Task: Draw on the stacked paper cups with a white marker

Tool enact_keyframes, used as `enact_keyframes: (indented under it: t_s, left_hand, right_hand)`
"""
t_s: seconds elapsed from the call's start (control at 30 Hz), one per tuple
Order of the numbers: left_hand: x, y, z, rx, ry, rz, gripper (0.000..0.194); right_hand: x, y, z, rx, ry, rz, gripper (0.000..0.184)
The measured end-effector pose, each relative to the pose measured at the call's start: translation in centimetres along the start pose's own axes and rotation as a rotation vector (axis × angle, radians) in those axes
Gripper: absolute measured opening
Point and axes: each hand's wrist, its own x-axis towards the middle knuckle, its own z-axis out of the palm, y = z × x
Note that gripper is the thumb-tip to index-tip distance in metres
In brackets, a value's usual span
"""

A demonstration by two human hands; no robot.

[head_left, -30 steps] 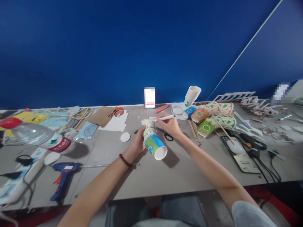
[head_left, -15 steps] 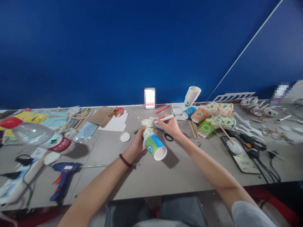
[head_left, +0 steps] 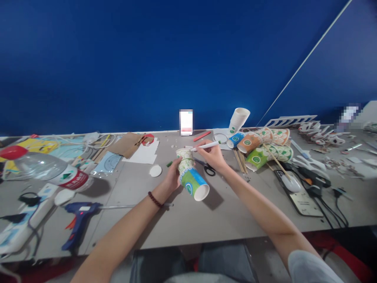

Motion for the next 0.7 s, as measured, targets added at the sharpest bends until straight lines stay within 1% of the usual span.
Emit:
enact_keyframes:
  t_s: [0.17, 0.27, 0.43, 0.7]
  left_hand:
    - [0.17, -0.21, -0.19, 0.014, -0.006, 0.019, 0.038]
    - [0.3, -0.33, -0.3, 0.014, 0.01, 0.037, 0.034]
    - [0.47, -0.48, -0.39, 0.016, 0.029, 0.067, 0.028]
    - [0.58, -0.57, -0.56, 0.032, 0.015, 0.058, 0.028]
  right_hand:
    - [-0.35, -0.78, 0.05, -0.028, -0.052, -0.038, 0.018]
    - [-0.53, -1.02, 0.1, -0.041, -0.074, -0.027, 0.02]
    - [-0.52, -0.54, 0.21, -0.078, -0.085, -0.033, 0.019]
    - [-0.57, -0.41, 0.28, -0.089, -0.084, -0.034, 0.017]
